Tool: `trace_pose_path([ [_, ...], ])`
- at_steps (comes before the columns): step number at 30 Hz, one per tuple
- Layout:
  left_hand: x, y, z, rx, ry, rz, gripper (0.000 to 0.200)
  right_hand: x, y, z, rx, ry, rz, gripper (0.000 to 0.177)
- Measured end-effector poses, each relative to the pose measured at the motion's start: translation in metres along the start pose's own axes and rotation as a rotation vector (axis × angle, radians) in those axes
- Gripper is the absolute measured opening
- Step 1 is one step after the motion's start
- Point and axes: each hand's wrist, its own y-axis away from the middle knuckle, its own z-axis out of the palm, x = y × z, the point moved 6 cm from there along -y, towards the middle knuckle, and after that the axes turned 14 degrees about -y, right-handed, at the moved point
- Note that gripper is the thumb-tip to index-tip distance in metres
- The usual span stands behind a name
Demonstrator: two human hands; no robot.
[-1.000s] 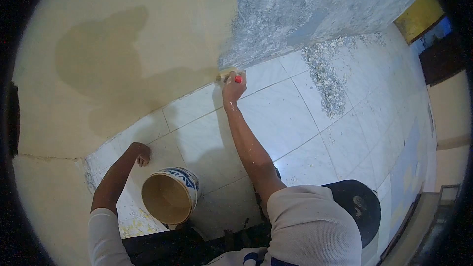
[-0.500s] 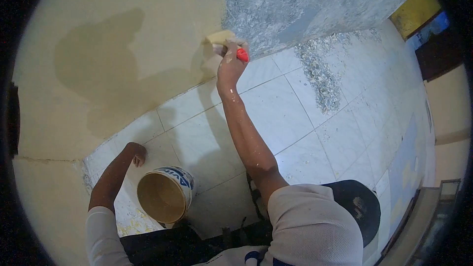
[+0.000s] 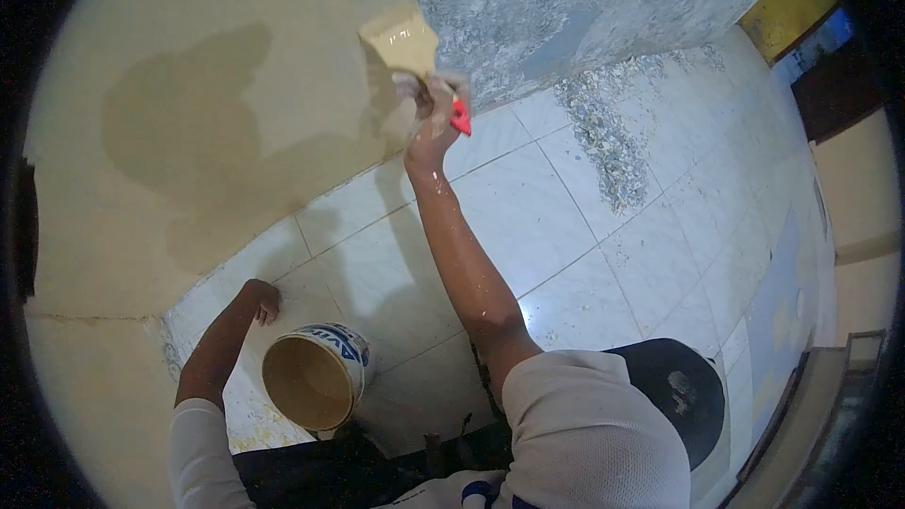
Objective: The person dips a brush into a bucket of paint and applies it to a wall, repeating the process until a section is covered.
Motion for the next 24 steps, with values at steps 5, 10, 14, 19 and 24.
trace_pose_path([
  [5,-0.005,-0.009,0.001,0.012,0.016,0.001,0.031,0.033,0.054,-0.117,0.247,0.142,0.076,0.008],
  [10,-0.001,0.000,-0.002,0.013,0.030,0.027,0.031,0.031,0.099,-0.187,0.362,0.490,0.117,0.008],
  [14,-0.004,-0.011,0.002,0.032,0.024,-0.019,0.031,0.040,0.108,-0.201,0.452,0.558,0.145,0.006],
  [19,0.002,0.004,0.001,0.086,0.001,-0.019,0.030,0.050,0.079,-0.156,0.416,0.534,0.224,0.006],
  [24,0.003,0.005,0.001,0.036,0.028,-0.006,0.031,0.022,0.040,-0.035,0.428,0.403,0.140,0.007],
])
